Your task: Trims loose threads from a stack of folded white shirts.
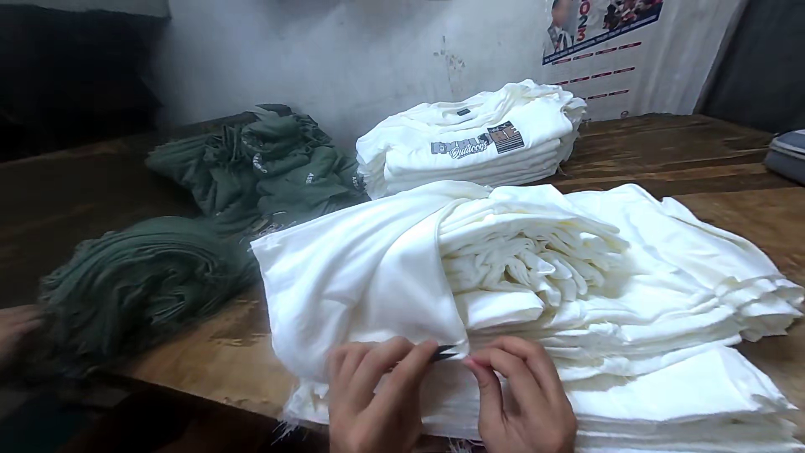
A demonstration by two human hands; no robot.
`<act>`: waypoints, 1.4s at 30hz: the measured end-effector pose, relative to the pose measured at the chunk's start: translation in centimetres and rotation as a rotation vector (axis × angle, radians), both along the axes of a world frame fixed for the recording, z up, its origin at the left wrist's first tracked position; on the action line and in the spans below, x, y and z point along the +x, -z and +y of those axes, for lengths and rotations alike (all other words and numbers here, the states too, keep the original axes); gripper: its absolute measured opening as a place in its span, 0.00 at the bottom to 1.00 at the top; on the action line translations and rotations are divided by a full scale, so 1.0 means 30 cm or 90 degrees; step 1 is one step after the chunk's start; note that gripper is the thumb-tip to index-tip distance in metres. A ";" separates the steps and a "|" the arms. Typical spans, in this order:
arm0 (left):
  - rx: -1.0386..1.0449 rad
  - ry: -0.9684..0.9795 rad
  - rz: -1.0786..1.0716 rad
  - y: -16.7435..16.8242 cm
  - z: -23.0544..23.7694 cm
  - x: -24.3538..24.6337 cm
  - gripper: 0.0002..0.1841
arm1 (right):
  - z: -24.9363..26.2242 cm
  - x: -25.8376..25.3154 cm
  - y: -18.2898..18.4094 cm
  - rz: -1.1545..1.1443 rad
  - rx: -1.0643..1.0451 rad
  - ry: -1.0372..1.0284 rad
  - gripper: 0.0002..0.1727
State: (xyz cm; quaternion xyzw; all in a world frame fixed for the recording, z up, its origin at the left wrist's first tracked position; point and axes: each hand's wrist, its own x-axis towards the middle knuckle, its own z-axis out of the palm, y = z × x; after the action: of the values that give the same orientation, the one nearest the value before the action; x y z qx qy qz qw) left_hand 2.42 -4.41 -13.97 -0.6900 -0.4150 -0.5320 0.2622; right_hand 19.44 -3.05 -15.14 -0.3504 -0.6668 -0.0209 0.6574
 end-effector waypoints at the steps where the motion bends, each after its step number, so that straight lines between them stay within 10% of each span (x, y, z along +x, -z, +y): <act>1: 0.007 0.000 0.008 0.005 0.005 0.004 0.08 | -0.001 0.001 -0.001 0.010 -0.003 -0.013 0.05; 13: 0.020 -0.007 0.039 0.006 0.018 0.007 0.09 | -0.038 0.016 -0.043 -0.051 -0.179 0.008 0.18; 31: -0.017 -0.035 0.076 -0.057 -0.021 0.042 0.08 | -0.038 0.027 -0.022 0.049 -0.110 -0.100 0.07; 36: -0.016 -0.019 0.036 -0.039 -0.019 -0.022 0.07 | -0.044 0.023 -0.029 0.020 -0.131 -0.064 0.20; 42: 0.012 -0.010 0.051 -0.011 0.018 0.007 0.08 | -0.021 -0.002 -0.010 0.039 -0.065 -0.035 0.05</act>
State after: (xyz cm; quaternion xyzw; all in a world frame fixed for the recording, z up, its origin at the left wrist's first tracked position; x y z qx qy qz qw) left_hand 2.65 -3.86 -13.63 -0.7046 -0.4046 -0.5060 0.2893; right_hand 19.39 -3.68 -14.83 -0.3655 -0.6562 0.0421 0.6588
